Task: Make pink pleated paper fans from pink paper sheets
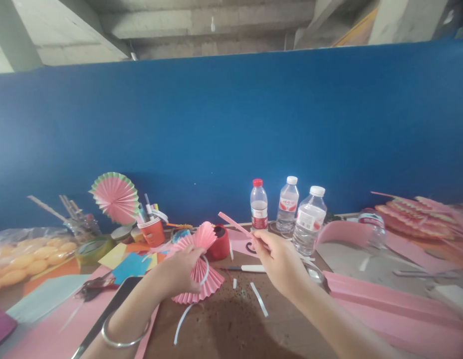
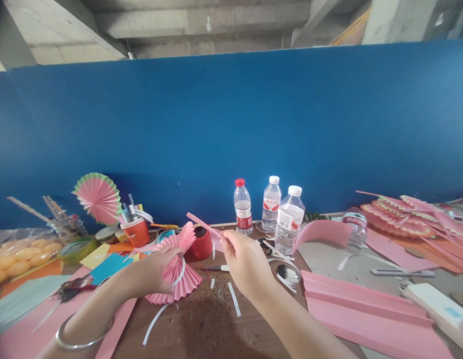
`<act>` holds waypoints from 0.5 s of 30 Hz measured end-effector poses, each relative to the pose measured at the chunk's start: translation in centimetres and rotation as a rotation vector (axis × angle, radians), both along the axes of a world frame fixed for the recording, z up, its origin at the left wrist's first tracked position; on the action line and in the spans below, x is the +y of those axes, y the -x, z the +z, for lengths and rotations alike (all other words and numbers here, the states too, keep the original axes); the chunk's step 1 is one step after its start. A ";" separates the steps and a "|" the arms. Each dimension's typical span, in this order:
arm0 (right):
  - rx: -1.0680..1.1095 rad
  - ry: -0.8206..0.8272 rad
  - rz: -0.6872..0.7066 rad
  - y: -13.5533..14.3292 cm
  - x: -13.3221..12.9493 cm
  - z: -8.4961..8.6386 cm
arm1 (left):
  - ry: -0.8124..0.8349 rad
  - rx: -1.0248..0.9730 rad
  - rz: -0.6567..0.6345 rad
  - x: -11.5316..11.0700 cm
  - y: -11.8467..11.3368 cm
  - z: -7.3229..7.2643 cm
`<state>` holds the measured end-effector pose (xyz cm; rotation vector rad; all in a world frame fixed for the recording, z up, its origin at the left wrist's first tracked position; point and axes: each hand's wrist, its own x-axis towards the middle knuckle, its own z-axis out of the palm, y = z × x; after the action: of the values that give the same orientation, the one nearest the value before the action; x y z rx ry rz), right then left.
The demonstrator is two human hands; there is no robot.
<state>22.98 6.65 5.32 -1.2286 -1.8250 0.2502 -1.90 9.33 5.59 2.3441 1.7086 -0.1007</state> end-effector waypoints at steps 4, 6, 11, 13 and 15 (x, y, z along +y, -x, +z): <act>0.026 -0.009 -0.029 -0.7 -0.1 0.5 | -0.083 -0.307 -0.115 0.1 -2.0 -0.3; 0.030 -0.010 -0.028 -0.9 -0.2 0.8 | -0.183 -0.372 -0.060 0.8 -2.2 -0.8; 0.012 0.000 -0.027 -0.8 -0.4 0.9 | -0.351 -0.278 0.121 2.7 -0.3 -1.1; -0.014 -0.005 -0.024 -0.6 -0.3 0.7 | -0.353 -0.226 0.146 2.9 0.4 -1.2; -0.034 0.003 -0.030 -0.4 0.0 0.1 | -0.350 -0.169 0.160 2.9 0.6 -1.6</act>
<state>23.33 6.67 5.43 -1.2683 -1.8342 0.2164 -2.55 12.19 3.98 2.3485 1.9470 0.4456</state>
